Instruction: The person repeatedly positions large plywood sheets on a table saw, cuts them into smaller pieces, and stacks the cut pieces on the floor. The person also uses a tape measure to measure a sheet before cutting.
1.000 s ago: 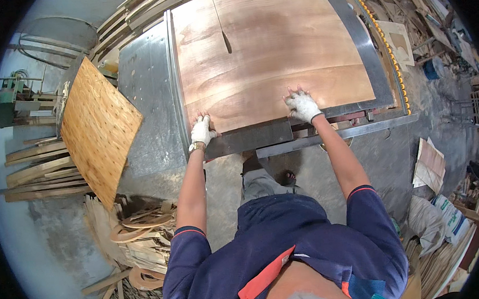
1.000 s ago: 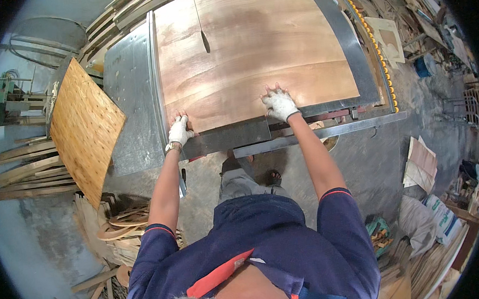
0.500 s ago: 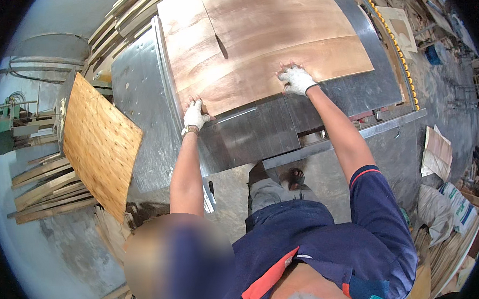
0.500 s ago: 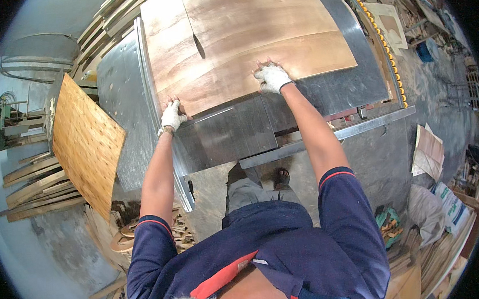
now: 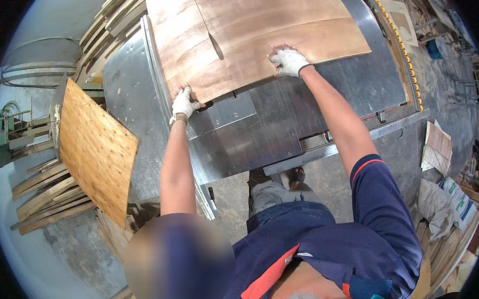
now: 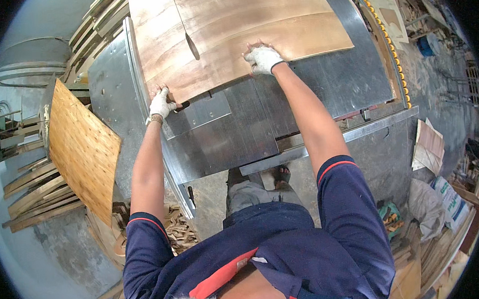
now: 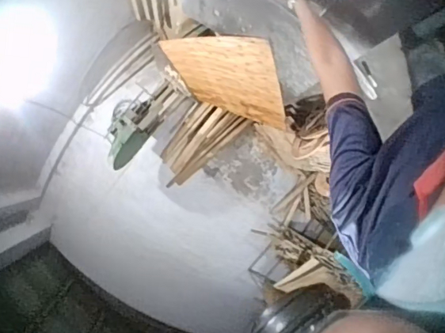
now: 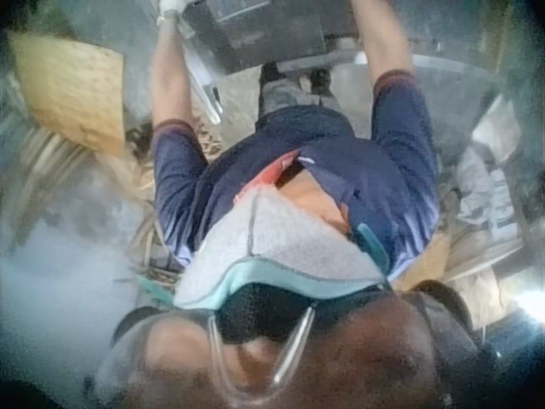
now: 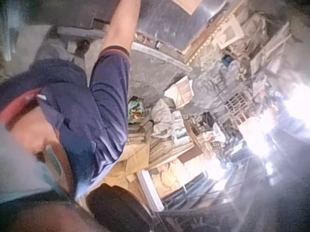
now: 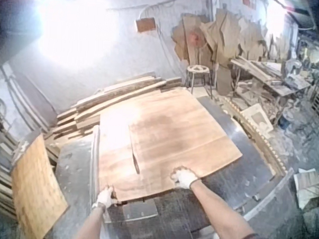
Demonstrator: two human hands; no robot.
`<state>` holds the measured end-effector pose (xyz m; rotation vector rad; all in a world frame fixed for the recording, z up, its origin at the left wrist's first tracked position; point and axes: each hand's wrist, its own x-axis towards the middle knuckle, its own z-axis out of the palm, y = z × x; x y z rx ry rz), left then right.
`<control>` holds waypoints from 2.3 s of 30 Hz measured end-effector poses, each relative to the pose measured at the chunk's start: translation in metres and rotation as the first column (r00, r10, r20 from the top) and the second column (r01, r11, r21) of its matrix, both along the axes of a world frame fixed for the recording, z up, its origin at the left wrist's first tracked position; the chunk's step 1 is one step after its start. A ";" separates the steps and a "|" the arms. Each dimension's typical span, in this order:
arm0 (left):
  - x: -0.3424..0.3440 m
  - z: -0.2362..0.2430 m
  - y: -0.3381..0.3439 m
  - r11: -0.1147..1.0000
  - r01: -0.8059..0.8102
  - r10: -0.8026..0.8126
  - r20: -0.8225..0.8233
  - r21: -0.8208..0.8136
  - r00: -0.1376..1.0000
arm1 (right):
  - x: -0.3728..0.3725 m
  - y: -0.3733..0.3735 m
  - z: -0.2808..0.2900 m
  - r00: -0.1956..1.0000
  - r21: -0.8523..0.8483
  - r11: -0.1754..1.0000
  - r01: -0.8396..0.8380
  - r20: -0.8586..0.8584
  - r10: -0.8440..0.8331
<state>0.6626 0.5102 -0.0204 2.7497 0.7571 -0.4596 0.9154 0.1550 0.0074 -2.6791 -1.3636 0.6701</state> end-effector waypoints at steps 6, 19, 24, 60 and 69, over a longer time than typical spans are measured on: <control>0.020 0.004 0.014 1.000 0.030 -0.030 -0.001 -0.004 1.000 | 0.018 0.015 0.005 1.000 -0.034 0.999 0.003 -0.015 -0.004; 0.066 0.005 0.050 0.996 0.083 -0.083 -0.011 0.028 0.996 | 0.066 0.048 0.000 0.998 0.023 1.000 0.003 -0.056 -0.002; 0.078 0.009 0.055 0.995 0.082 -0.081 -0.030 0.053 0.996 | 0.076 0.056 -0.002 1.000 0.059 0.998 0.009 0.012 -0.010; 0.199 0.050 0.155 0.895 0.047 -0.229 0.367 0.443 0.902 | 0.133 0.021 -0.045 -0.181 -0.237 -0.479 0.845 -0.970 0.161; 0.143 0.075 0.119 0.879 0.029 -0.251 0.412 0.476 0.876 | 0.105 -0.029 -0.007 0.091 0.082 -0.551 0.831 -0.996 -0.011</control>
